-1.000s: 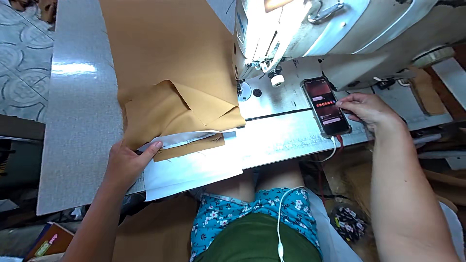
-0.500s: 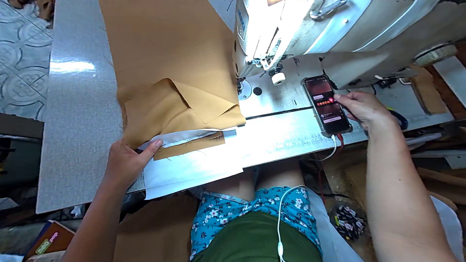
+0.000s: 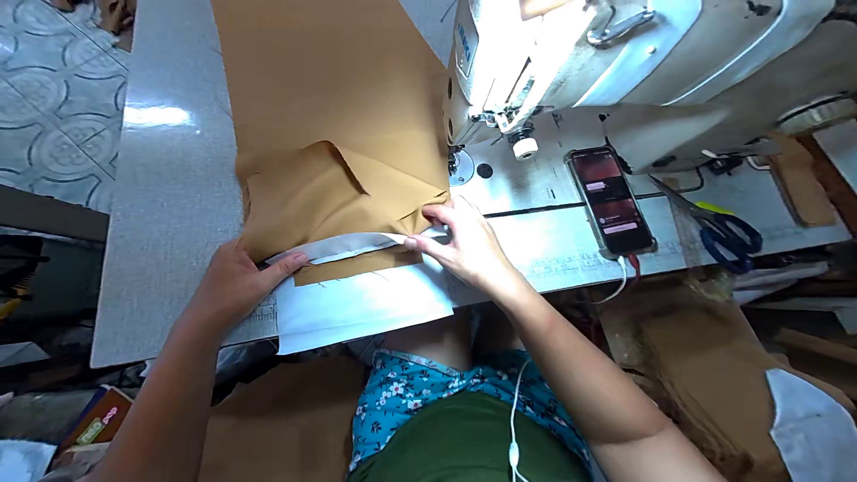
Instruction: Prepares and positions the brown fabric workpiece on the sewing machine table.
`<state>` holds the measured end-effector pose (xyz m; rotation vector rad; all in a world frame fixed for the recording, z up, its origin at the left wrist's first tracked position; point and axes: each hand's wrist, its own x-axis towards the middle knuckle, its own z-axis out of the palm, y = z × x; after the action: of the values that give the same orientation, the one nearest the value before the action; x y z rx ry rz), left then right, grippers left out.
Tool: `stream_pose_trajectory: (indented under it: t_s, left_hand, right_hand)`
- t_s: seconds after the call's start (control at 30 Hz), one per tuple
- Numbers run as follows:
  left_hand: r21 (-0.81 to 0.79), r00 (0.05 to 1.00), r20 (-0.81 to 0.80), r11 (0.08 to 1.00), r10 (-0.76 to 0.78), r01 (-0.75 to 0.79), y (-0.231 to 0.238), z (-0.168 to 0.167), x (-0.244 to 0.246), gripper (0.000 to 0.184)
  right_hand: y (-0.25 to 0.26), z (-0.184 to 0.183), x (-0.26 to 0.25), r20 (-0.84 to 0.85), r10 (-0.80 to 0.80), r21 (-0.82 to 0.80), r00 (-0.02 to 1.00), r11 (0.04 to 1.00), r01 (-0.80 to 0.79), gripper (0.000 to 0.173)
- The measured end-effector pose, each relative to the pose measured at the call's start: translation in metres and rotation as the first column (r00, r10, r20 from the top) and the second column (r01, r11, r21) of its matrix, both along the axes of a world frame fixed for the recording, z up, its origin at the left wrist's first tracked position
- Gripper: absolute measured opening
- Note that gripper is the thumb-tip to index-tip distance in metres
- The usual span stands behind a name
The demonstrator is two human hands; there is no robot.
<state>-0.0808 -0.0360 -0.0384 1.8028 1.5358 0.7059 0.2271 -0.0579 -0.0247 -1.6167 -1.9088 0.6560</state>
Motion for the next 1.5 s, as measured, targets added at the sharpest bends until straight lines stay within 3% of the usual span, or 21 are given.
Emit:
stream_pose_trajectory:
  t_s: [0.1, 0.17, 0.33, 0.37, 0.5, 0.6, 0.67, 0.77, 0.8, 0.9, 0.97, 1.1, 1.2, 1.4, 1.5]
  left_hand:
    - [-0.014, 1.0, -0.016, 1.0, 0.025, -0.025, 0.0, 0.003, 0.003, 0.026]
    - [-0.011, 1.0, -0.007, 1.0, 0.019, -0.019, 0.001, 0.003, 0.004, 0.025]
    - [-0.001, 0.999, 0.033, 1.0, 0.01, -0.01, 0.0, -0.001, 0.004, 0.023]
    - [0.008, 0.999, 0.039, 1.0, 0.0, 0.0, 0.0, -0.002, 0.003, 0.024]
    - [0.003, 0.998, 0.055, 1.0, -0.02, 0.02, -0.001, 0.0, 0.002, 0.023]
    - [-0.019, 0.999, 0.044, 1.0, -0.003, 0.004, -0.001, 0.004, 0.004, 0.024]
    - [-0.034, 0.999, 0.044, 0.999, 0.014, -0.012, 0.002, 0.005, 0.007, 0.022]
    - [-0.073, 0.996, 0.064, 0.996, 0.056, -0.052, 0.004, 0.011, 0.013, 0.02]
    - [-0.087, 0.995, 0.07, 0.994, 0.066, -0.059, 0.005, 0.013, 0.016, 0.021]
    - [-0.127, 0.995, 0.054, 0.989, 0.088, -0.08, 0.011, 0.014, 0.017, 0.022]
    - [-0.106, 0.997, 0.049, 0.993, 0.052, -0.046, 0.014, 0.011, 0.014, 0.021]
    - [0.009, 0.998, 0.066, 1.0, -0.004, 0.004, 0.01, 0.007, 0.009, 0.021]
    - [0.098, 0.999, -0.026, 0.994, -0.042, 0.044, 0.0, 0.013, 0.005, 0.025]
    - [0.095, 0.991, -0.126, 0.993, -0.051, 0.063, -0.01, 0.006, 0.003, 0.024]
    - [0.095, 0.982, -0.112, 0.982, -0.15, 0.161, -0.011, 0.002, -0.012, 0.029]
  right_hand:
    - [0.02, -0.007, -0.011, -0.109, 0.079, 0.092, 0.991, 0.993, -0.07, 0.023]
    - [0.023, -0.01, -0.008, -0.136, 0.12, 0.089, 0.984, 0.99, -0.108, 0.021]
    - [0.022, -0.004, 0.004, -0.18, 0.076, -0.195, 0.981, 0.974, -0.112, 0.066]
    - [0.026, -0.004, 0.007, -0.181, 0.094, -0.227, 0.979, 0.965, -0.134, 0.067]
    - [0.036, -0.006, 0.013, -0.158, 0.272, -0.129, 0.949, 0.947, -0.293, 0.03]
    - [0.04, -0.006, 0.014, -0.179, 0.377, 0.042, 0.909, 0.926, -0.376, 0.018]
    - [0.045, -0.008, 0.016, -0.184, 0.434, 0.084, 0.882, 0.901, -0.425, 0.025]
    - [0.05, -0.005, 0.018, -0.024, 0.525, -0.05, 0.851, 0.849, -0.525, 0.066]
    - [0.049, -0.004, 0.015, 0.048, 0.52, -0.095, 0.853, 0.852, -0.514, 0.068]
    - [0.049, -0.014, 0.01, 0.099, 0.427, -0.04, 0.899, 0.904, -0.426, 0.028]
    - [0.05, -0.017, 0.009, 0.072, 0.392, -0.032, 0.917, 0.92, -0.391, 0.017]
    - [0.048, -0.017, 0.006, 0.073, 0.381, -0.038, 0.922, 0.924, -0.38, 0.016]
    - [0.044, -0.016, 0.005, 0.099, 0.395, -0.014, 0.913, 0.918, -0.395, 0.016]
    - [0.037, -0.024, 0.006, 0.099, 0.394, -0.008, 0.914, 0.919, -0.395, 0.014]
    - [0.037, -0.022, 0.012, 0.084, 0.413, -0.037, 0.907, 0.911, -0.411, 0.025]
